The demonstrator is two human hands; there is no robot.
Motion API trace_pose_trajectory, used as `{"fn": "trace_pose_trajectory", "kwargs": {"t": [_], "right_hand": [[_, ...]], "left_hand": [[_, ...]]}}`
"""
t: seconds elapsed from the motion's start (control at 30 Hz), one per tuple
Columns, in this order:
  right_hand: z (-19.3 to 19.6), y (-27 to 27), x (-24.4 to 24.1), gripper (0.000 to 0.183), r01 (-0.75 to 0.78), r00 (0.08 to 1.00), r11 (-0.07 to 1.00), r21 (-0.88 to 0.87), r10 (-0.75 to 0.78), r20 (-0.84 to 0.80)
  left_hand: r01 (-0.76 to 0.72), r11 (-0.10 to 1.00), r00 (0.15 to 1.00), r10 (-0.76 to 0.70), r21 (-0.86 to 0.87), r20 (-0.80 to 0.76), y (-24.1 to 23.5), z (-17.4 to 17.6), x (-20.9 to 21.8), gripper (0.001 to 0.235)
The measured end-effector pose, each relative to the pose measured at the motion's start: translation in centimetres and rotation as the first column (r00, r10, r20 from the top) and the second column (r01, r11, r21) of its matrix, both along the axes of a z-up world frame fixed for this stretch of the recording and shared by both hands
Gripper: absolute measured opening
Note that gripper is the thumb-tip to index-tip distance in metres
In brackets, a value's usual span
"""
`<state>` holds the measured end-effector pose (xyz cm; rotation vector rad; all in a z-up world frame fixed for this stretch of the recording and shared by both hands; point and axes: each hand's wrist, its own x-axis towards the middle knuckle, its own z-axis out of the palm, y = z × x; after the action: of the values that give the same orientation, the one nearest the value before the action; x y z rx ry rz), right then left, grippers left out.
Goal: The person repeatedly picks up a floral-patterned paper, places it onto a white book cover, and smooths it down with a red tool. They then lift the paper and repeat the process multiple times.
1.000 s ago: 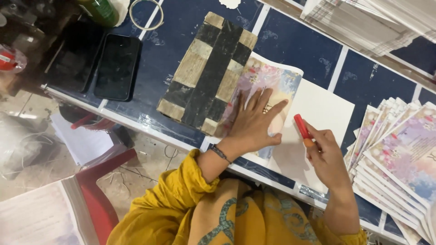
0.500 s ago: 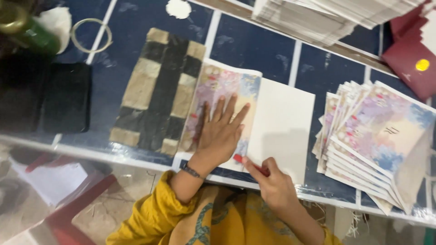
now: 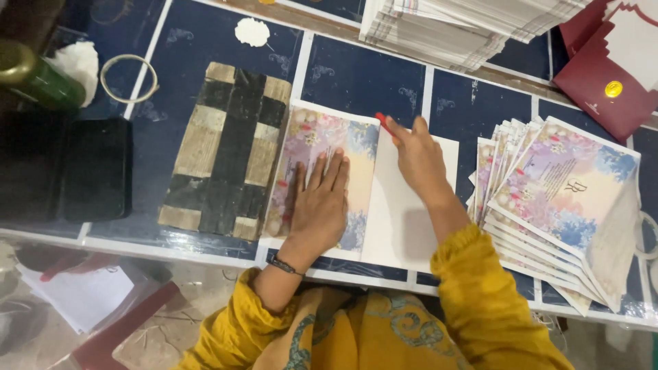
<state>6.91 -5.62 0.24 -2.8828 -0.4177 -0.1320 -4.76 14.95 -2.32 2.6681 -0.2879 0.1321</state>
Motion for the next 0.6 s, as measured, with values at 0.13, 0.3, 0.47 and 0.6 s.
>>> {"fn": "trace_pose_trajectory", "kwargs": {"t": [0.13,0.3,0.47,0.6], "right_hand": [[-1.3,-1.8,-6.9,0.04,-0.03,0.997,0.998,-0.049,0.033,0.07],[-1.6,-1.5,-11.2,0.039,-0.103,0.969,0.995,-0.001,0.1,0.226],[-2.0,-2.0,-18.9,0.048,-0.387,0.921,0.92,-0.068,0.382,-0.072],[-0.2,-3.1,-23.1,0.046,-0.483,0.844,0.875,-0.025,0.458,-0.278]], "left_hand": [[0.01,1.0,0.999,-0.009,0.019,-0.038,0.0,0.3,0.2,0.063],[0.032,0.998,0.999,-0.031,0.045,-0.03,-0.2,0.0,0.5,0.065],[0.013,0.998,0.999,-0.011,0.059,-0.036,-0.1,0.1,0.1,0.063],[0.029,0.999,1.0,-0.029,0.031,0.007,1.5,0.2,-0.1,0.065]]}}
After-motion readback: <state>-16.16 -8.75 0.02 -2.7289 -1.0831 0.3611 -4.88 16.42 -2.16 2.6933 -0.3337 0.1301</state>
